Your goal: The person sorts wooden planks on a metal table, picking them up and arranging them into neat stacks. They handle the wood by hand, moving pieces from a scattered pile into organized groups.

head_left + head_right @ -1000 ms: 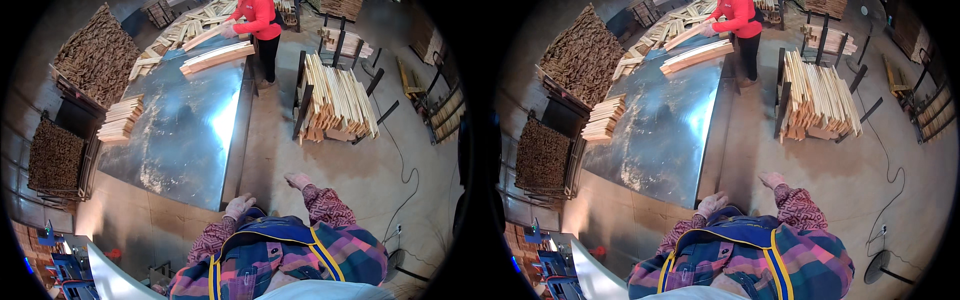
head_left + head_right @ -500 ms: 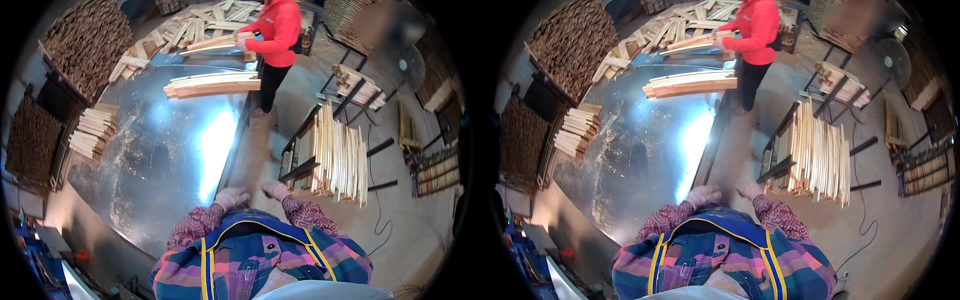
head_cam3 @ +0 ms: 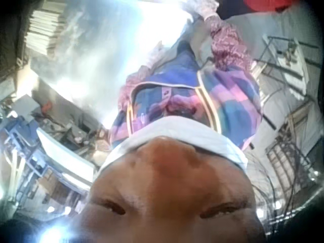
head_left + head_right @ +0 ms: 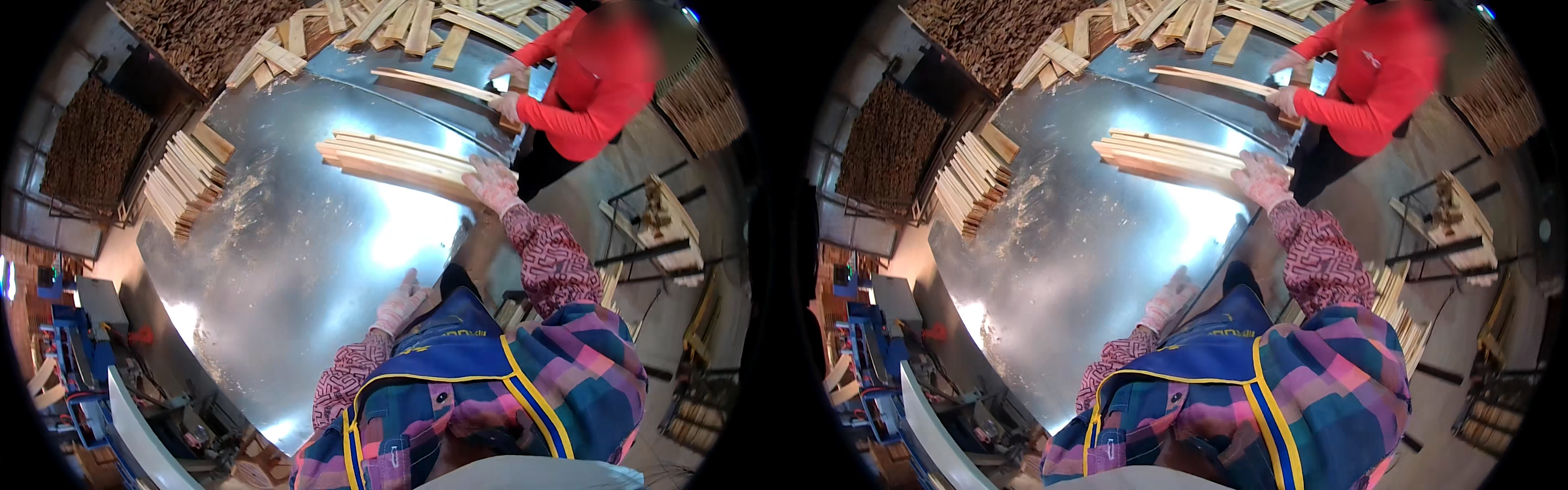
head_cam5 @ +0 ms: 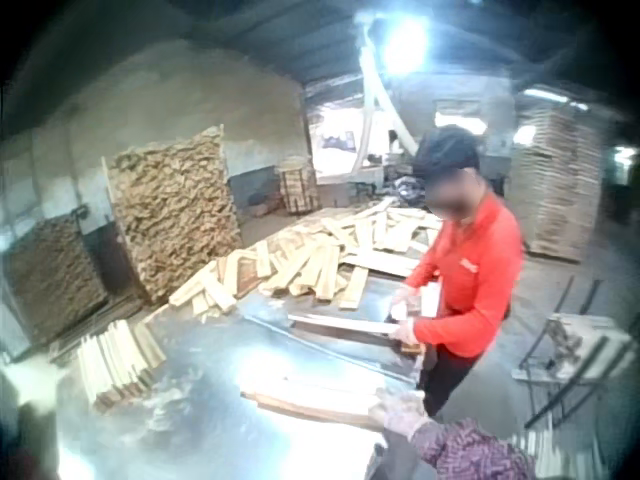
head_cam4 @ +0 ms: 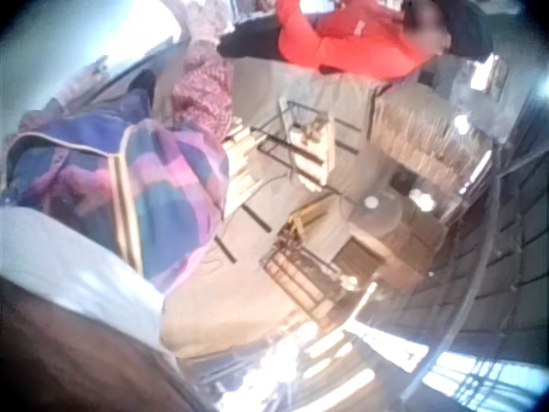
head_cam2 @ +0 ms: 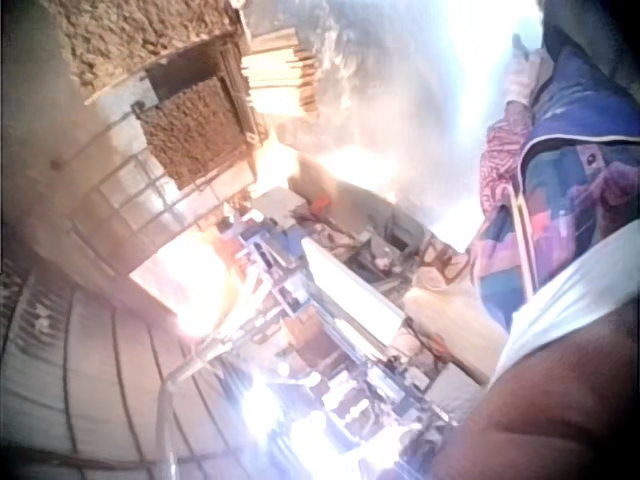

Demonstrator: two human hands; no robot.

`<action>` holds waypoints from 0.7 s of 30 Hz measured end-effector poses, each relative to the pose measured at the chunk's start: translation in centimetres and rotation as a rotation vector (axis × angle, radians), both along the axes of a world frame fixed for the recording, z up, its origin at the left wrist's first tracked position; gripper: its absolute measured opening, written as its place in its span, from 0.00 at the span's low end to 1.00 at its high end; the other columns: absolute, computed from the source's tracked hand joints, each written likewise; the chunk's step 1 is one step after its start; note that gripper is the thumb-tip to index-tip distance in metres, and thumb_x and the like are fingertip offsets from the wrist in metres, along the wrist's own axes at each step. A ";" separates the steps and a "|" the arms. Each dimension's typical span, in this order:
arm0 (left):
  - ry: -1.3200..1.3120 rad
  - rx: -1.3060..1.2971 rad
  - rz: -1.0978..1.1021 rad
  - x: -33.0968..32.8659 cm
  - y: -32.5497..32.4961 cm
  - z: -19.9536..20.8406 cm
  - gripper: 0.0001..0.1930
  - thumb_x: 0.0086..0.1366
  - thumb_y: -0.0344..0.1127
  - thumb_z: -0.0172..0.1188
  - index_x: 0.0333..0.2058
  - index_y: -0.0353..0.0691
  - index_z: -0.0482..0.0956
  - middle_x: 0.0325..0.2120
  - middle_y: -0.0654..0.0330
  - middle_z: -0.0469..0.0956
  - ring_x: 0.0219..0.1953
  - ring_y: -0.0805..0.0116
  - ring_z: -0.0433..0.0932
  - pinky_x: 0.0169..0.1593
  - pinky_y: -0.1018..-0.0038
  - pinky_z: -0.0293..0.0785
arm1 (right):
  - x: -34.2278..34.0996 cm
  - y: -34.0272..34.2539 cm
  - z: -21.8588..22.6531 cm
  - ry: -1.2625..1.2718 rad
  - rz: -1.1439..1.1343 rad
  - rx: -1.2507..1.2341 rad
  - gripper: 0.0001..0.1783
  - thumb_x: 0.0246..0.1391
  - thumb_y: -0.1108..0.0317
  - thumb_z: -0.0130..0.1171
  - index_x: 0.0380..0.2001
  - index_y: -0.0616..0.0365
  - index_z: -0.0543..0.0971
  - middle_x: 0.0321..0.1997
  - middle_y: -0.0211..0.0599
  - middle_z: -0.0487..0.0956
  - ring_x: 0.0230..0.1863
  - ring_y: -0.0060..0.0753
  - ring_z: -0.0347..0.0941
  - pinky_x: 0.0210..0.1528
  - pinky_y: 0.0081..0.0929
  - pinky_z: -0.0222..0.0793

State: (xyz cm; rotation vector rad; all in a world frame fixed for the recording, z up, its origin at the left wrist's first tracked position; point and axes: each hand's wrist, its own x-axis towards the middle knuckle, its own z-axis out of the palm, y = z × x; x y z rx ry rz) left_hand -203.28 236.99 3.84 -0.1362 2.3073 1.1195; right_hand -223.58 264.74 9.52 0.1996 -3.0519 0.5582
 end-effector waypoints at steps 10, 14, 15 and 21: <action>0.035 -0.165 0.893 -25.2 8.3 0.0 0.56 0.51 0.49 0.73 0.73 0.49 0.48 0.56 0.43 0.71 0.61 0.47 0.71 0.63 0.58 0.70 | -6.8 -7.2 -9.7 -0.576 0.606 0.046 0.28 0.64 0.49 0.46 0.56 0.60 0.75 0.54 0.55 0.80 0.54 0.54 0.79 0.55 0.47 0.74; -0.177 -0.656 0.916 -28.5 4.9 6.0 0.60 0.45 0.44 0.74 0.74 0.58 0.46 0.59 0.41 0.69 0.61 0.47 0.73 0.63 0.55 0.72 | -9.0 -11.8 -1.9 -0.936 0.627 -0.162 0.42 0.58 0.39 0.54 0.61 0.65 0.69 0.56 0.59 0.78 0.57 0.57 0.76 0.60 0.47 0.70; -0.167 -0.660 0.907 -29.2 3.5 6.2 0.59 0.46 0.43 0.73 0.74 0.58 0.45 0.59 0.41 0.69 0.60 0.47 0.74 0.62 0.56 0.73 | -9.6 -12.2 -1.9 -0.916 0.727 -0.203 0.43 0.57 0.37 0.54 0.62 0.65 0.69 0.57 0.57 0.78 0.57 0.57 0.76 0.61 0.47 0.69; -0.035 -0.429 0.926 -23.8 -3.8 8.0 0.60 0.45 0.37 0.70 0.75 0.52 0.42 0.59 0.42 0.70 0.56 0.44 0.77 0.59 0.58 0.75 | -11.3 -9.8 -3.8 -0.812 0.829 -0.341 0.34 0.62 0.41 0.50 0.61 0.53 0.72 0.61 0.51 0.76 0.60 0.55 0.72 0.63 0.42 0.66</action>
